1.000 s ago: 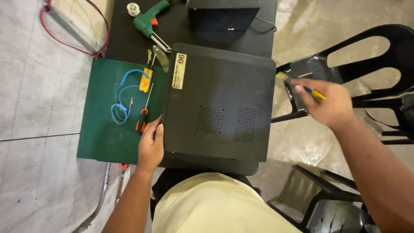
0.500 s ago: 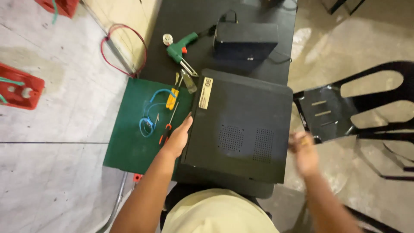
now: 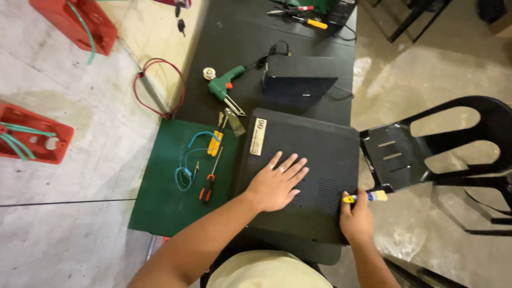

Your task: Closing the side panel of a desktop computer case, securing it with screws, and cleaning the exterior with a brush.

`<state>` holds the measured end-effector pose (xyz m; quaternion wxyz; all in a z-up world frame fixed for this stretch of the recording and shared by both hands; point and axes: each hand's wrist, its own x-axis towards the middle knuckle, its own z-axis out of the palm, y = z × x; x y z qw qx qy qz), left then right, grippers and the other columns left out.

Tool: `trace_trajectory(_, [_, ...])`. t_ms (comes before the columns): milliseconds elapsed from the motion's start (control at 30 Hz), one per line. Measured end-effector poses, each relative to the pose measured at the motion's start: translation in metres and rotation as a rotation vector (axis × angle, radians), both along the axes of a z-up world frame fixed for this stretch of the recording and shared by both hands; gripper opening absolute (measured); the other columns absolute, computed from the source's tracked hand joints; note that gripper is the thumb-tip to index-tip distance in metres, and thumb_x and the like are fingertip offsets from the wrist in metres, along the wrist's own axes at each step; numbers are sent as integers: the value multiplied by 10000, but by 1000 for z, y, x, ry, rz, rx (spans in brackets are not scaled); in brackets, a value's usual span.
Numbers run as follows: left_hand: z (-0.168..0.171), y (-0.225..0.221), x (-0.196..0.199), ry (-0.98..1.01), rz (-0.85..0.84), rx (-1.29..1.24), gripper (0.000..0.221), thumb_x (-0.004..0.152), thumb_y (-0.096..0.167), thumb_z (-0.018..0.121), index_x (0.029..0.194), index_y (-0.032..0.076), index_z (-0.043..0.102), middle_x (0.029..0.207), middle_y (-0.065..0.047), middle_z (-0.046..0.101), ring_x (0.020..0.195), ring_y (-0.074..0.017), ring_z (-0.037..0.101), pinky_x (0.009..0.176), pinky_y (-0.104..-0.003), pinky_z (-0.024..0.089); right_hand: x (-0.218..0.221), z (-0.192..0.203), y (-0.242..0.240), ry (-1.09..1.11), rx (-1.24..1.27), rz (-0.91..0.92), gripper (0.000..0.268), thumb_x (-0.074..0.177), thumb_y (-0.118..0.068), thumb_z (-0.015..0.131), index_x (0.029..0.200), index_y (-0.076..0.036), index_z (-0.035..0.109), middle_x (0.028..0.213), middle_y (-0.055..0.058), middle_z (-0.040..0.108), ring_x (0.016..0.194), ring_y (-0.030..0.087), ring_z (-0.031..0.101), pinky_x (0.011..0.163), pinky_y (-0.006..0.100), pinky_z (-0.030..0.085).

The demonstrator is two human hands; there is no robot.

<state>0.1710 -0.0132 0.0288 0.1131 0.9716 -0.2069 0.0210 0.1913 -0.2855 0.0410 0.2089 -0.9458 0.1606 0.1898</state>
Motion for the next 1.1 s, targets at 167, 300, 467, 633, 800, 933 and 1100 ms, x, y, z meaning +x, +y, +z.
trace_trajectory(167, [-10, 30, 51, -173, 203, -21, 608, 965, 512, 537, 1486, 199, 557, 1584, -54, 495, 1505, -298, 389, 1188, -618, 280, -3, 13, 7, -59, 27, -7, 516, 1089, -497, 433, 1527, -225, 424, 1208, 352, 692, 1226, 507, 615, 1047, 594, 480])
trace_trajectory(300, [5, 61, 75, -105, 444, -19, 630, 982, 426, 563, 1524, 108, 504, 1605, -131, 457, 1499, -345, 396, 1179, -632, 301, 8, 11, 9, -52, -35, 8, 486, 1094, -544, 409, 1491, -269, 456, 1174, 326, 713, 1200, 491, 637, 1024, 587, 494])
trace_trajectory(467, [55, -12, 51, -1, 460, -228, 776, 896, 377, 623, 1509, -53, 418, 1559, -329, 407, 1485, -479, 366, 1209, -663, 218, 51, -56, -18, -150, 70, -41, 423, 1126, -526, 354, 1455, -278, 446, 1203, 277, 697, 1210, 455, 628, 1021, 549, 475])
trace_trajectory(633, [-9, -134, -8, -58, -71, -128, 788, 891, 459, 535, 1525, 8, 411, 1585, -202, 399, 1499, -380, 364, 1276, -560, 223, 49, -92, -76, -120, -620, 521, 366, 1081, -244, 372, 1408, -225, 535, 1382, 12, 660, 1293, 225, 593, 1089, 371, 383])
trace_trajectory(800, [-13, -125, 62, -49, -316, 33, 577, 988, 508, 416, 1528, 313, 468, 1623, 16, 442, 1545, -239, 336, 1242, -579, 232, 5, -28, -28, -161, 367, -441, 372, 1098, -392, 392, 1271, -191, 653, 1251, 128, 679, 1153, 314, 611, 983, 432, 420])
trace_trajectory(933, [18, -50, 120, -231, 53, -17, 584, 919, 498, 609, 1426, 210, 580, 1494, -94, 556, 1367, -361, 526, 1119, -635, 379, -8, -24, -25, -163, 284, -289, 380, 1079, -492, 401, 1170, -169, 579, 1048, 95, 662, 997, 276, 604, 901, 425, 412])
trace_trajectory(1100, [12, 40, 93, -254, 446, -143, 437, 866, 356, 734, 1232, 124, 678, 1304, -202, 644, 1180, -425, 591, 1005, -554, 440, -1, -64, -50, -259, 231, 81, 384, 1121, -302, 305, 1381, -119, 522, 1291, 130, 525, 1192, 321, 562, 1091, 401, 355])
